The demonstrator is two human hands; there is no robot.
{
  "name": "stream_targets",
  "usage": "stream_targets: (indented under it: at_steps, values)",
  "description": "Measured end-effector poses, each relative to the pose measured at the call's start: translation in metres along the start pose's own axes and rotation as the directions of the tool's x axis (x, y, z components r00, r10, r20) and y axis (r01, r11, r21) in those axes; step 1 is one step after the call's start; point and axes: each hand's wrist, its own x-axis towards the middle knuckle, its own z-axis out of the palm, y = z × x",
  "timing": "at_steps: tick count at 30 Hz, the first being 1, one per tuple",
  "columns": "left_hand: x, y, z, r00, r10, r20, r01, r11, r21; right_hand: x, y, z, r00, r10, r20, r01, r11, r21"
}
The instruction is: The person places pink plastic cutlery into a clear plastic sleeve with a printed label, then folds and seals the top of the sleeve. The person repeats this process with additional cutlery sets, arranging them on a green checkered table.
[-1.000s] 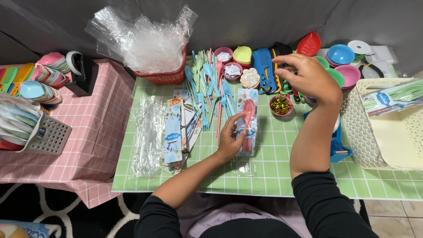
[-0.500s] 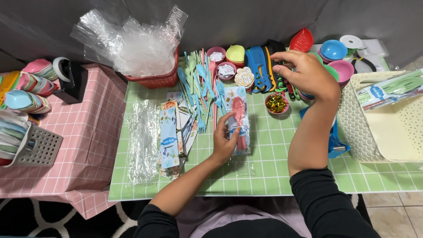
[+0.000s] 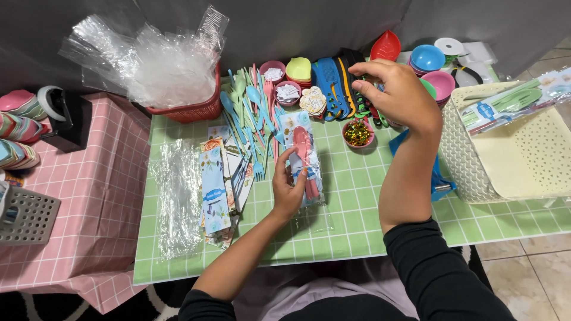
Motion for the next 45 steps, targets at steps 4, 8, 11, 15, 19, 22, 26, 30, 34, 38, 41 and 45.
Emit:
stream_targets:
  at_steps: [4,8,11,15,19,22,26,30,34,38,41,45]
  values:
    - [0.002,0.012,0.001,0.995,-0.102,-0.018,0.103,0.993,0.053,-0.008,-0.022,-0.001,0.999,0.039,-0.036,-0.042,0.996,-0.073]
    - [0.001,0.001,0.0,0.976,-0.214,-0.032,0.215,0.977,0.018,-0.013,-0.028,0.003,0.997,-0.03,-0.064,0.027,0.998,-0.052]
    - [0.004,0.001,-0.003,0.98,-0.195,-0.03,0.195,0.981,-0.013,-0.014,-0.025,0.014,1.0,-0.01,-0.001,0.01,0.999,-0.046]
    - [0.003,-0.001,-0.003,0.982,-0.191,0.003,0.191,0.981,-0.043,-0.022,-0.016,0.043,0.988,0.064,0.139,-0.042,0.987,-0.156]
    - [0.0,-0.002,-0.004,0.978,-0.207,0.0,0.206,0.977,-0.044,-0.038,0.0,0.08,0.97,0.105,0.219,-0.067,0.982,-0.175]
    - [-0.001,0.0,-0.005,0.975,-0.221,-0.027,0.219,0.974,-0.06,-0.051,0.006,0.1,0.96,0.131,0.247,-0.085,0.979,-0.187]
    - [-0.003,0.01,-0.005,0.969,-0.246,-0.009,0.241,0.955,-0.173,-0.059,0.015,0.116,0.948,0.149,0.283,-0.122,0.986,-0.111]
    - [0.001,0.034,-0.016,0.971,-0.237,0.015,0.235,0.948,-0.216,-0.059,0.022,0.124,0.954,0.143,0.264,-0.12,0.988,-0.1]
    - [0.024,0.015,-0.049,0.978,-0.208,-0.012,0.203,0.963,-0.176,-0.054,0.013,0.124,0.927,0.177,0.329,-0.127,0.977,-0.169]
    - [0.036,-0.01,-0.069,0.971,-0.213,-0.11,0.198,0.971,-0.136,-0.048,0.005,0.128,0.891,0.212,0.402,-0.113,0.96,-0.256]
    - [0.039,-0.008,-0.078,0.963,-0.238,-0.128,0.216,0.962,-0.165,-0.042,0.004,0.133,0.874,0.22,0.433,-0.091,0.95,-0.297]
    - [0.041,0.043,-0.091,0.949,-0.308,-0.067,0.261,0.886,-0.384,-0.031,0.008,0.139,0.851,0.237,0.468,-0.082,0.941,-0.328]
